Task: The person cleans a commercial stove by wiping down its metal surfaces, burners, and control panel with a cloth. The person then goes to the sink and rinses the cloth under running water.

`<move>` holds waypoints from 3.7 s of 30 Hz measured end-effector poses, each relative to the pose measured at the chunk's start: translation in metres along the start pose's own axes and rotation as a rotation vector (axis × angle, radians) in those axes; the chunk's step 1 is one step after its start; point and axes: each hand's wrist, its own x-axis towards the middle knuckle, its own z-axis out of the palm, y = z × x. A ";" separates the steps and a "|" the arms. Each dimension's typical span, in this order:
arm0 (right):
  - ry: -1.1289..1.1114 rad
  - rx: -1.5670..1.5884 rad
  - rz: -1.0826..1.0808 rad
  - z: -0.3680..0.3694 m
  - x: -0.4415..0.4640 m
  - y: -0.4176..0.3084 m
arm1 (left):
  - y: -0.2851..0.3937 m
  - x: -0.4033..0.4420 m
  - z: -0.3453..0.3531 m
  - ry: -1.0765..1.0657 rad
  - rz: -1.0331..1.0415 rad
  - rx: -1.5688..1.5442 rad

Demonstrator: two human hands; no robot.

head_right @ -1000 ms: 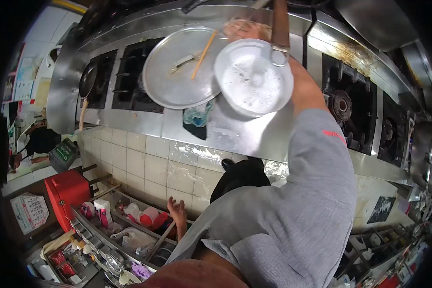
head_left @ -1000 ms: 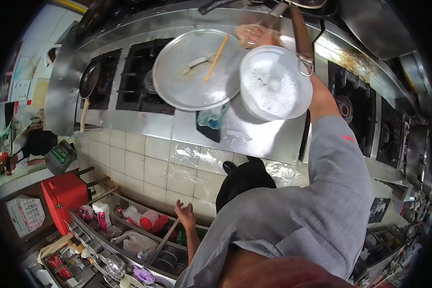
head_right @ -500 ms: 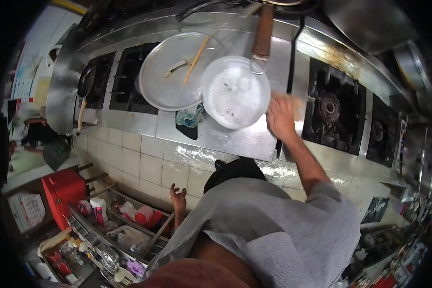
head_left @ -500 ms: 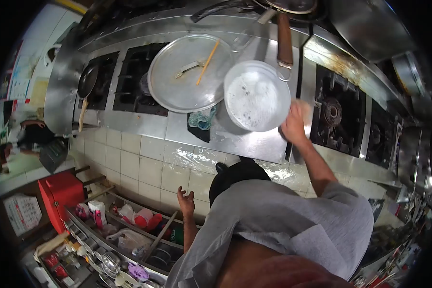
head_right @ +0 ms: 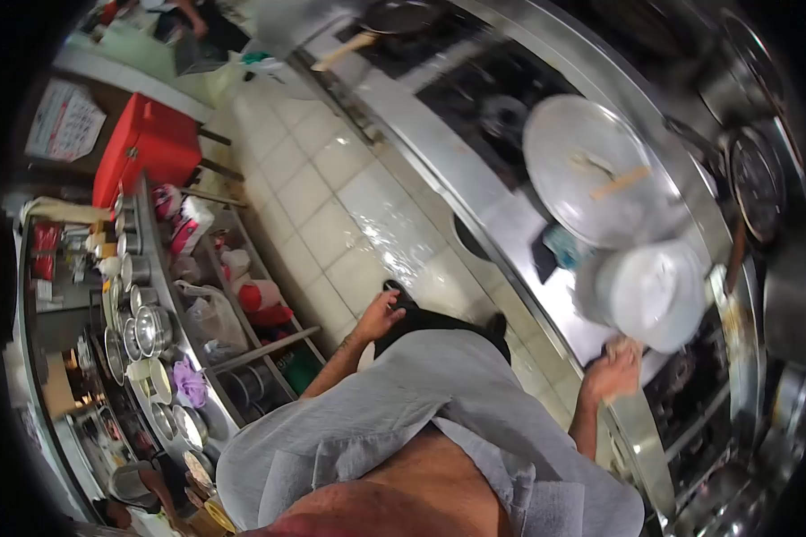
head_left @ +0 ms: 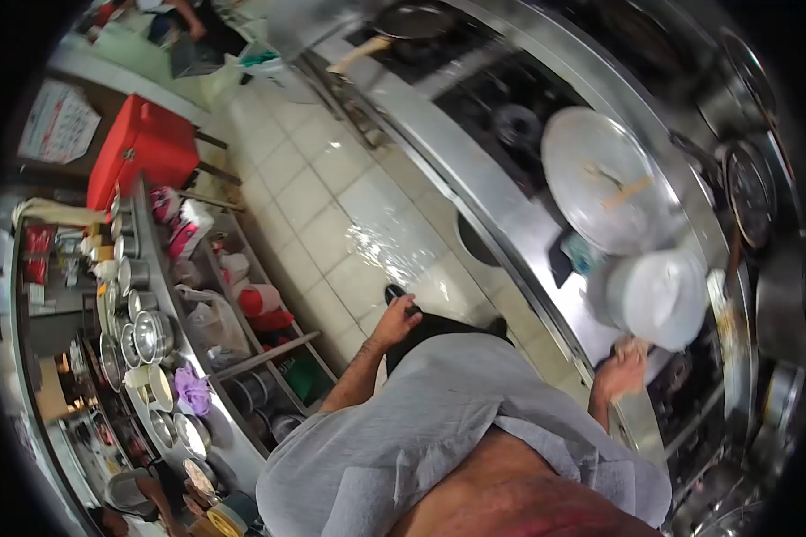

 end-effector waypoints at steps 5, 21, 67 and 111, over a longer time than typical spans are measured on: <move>-0.055 -0.007 0.129 -0.003 -0.026 -0.107 | -0.074 0.005 -0.120 0.027 -0.068 0.085; -0.852 2.361 0.364 -0.105 0.166 -0.668 | -0.047 0.176 -0.392 0.355 0.188 -0.180; -0.163 1.670 0.970 -0.135 0.312 -1.046 | 0.421 1.021 -0.658 -0.069 1.718 0.674; -0.284 1.518 1.368 0.126 0.573 -1.151 | 0.307 0.968 -0.631 -0.954 -0.042 -1.053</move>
